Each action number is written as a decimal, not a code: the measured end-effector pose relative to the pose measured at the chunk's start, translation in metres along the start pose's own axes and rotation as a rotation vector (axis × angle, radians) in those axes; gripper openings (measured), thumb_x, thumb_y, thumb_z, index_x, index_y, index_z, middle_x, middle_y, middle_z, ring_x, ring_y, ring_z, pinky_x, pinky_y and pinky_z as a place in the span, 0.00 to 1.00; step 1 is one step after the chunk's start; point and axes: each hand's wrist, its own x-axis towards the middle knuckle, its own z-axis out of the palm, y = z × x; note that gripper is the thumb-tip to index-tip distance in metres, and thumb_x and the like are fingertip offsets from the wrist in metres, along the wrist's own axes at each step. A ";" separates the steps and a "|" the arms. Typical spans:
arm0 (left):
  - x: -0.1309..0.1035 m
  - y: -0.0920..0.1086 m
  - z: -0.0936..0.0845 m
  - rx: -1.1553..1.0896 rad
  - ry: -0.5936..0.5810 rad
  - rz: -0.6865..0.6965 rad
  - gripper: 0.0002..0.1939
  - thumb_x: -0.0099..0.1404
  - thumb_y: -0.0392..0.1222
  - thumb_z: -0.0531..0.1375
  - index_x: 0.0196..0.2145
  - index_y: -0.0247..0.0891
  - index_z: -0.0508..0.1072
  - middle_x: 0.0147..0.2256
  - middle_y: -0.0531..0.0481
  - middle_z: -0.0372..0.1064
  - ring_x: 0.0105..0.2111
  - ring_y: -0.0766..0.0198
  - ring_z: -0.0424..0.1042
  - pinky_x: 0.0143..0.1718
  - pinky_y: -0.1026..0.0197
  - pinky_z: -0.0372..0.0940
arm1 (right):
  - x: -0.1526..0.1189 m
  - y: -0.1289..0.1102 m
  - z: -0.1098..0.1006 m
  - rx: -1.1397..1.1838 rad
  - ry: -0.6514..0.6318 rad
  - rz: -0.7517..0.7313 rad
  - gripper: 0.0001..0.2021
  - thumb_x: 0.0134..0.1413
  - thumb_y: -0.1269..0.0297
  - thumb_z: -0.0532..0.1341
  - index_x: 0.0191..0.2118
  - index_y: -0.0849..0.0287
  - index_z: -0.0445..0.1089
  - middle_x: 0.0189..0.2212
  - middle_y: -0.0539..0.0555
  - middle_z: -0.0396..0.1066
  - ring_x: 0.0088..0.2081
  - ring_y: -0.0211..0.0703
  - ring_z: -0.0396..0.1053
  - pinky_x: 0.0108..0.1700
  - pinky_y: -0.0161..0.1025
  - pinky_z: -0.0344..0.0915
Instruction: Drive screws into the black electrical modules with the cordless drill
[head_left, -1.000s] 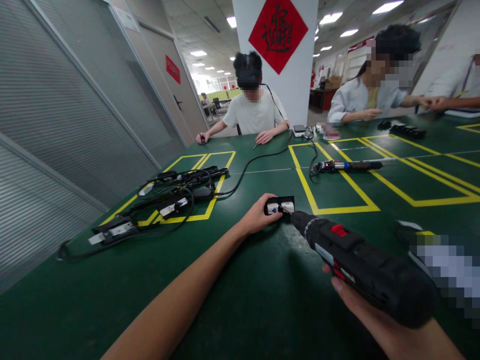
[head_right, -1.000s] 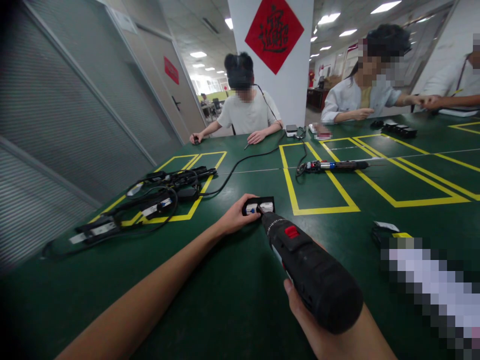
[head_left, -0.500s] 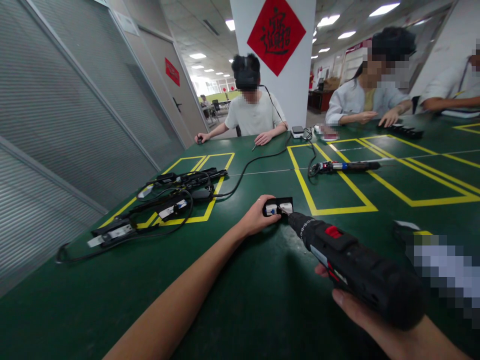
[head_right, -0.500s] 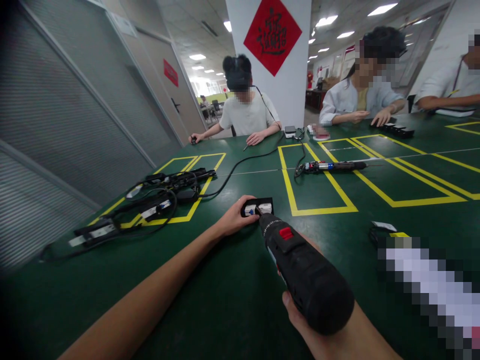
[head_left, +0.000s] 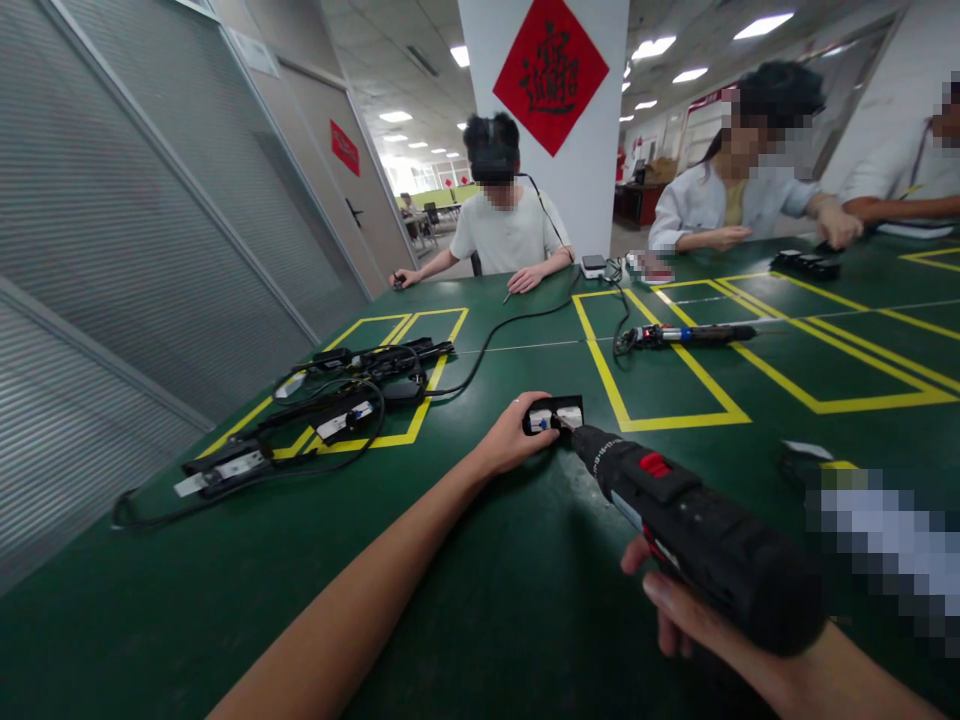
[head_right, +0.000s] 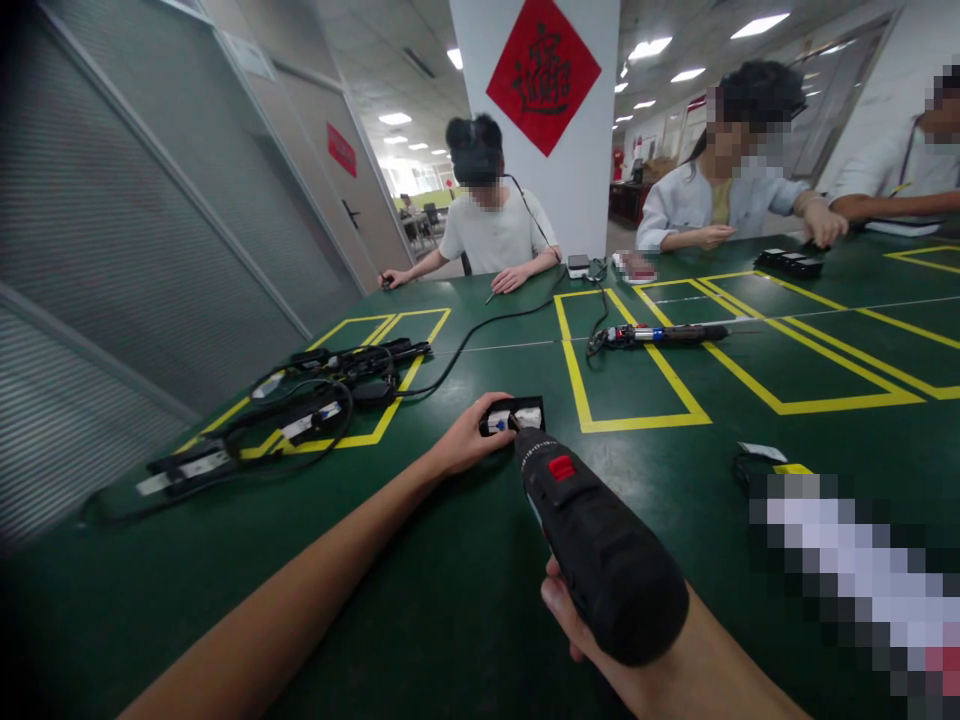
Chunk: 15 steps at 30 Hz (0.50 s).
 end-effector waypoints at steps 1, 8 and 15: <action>0.000 0.000 0.000 0.006 0.002 0.017 0.28 0.57 0.45 0.62 0.54 0.39 0.62 0.50 0.43 0.64 0.48 0.57 0.67 0.52 0.53 0.62 | -0.001 -0.002 0.000 0.002 -0.001 0.007 0.09 0.45 0.54 0.57 0.29 0.51 0.70 0.16 0.45 0.70 0.11 0.36 0.65 0.14 0.35 0.64; 0.000 -0.003 0.000 0.010 0.007 0.051 0.31 0.57 0.44 0.62 0.57 0.40 0.59 0.54 0.43 0.60 0.53 0.56 0.63 0.57 0.53 0.58 | -0.005 -0.018 -0.006 -0.003 0.051 -0.004 0.13 0.47 0.53 0.57 0.35 0.51 0.72 0.27 0.48 0.77 0.10 0.33 0.64 0.14 0.35 0.65; 0.000 -0.004 0.004 -0.069 0.012 -0.052 0.29 0.57 0.45 0.62 0.53 0.38 0.59 0.44 0.46 0.67 0.42 0.59 0.69 0.46 0.56 0.66 | -0.001 -0.009 -0.013 -0.049 0.002 0.028 0.20 0.49 0.47 0.55 0.41 0.53 0.71 0.31 0.51 0.78 0.12 0.36 0.65 0.24 0.41 0.68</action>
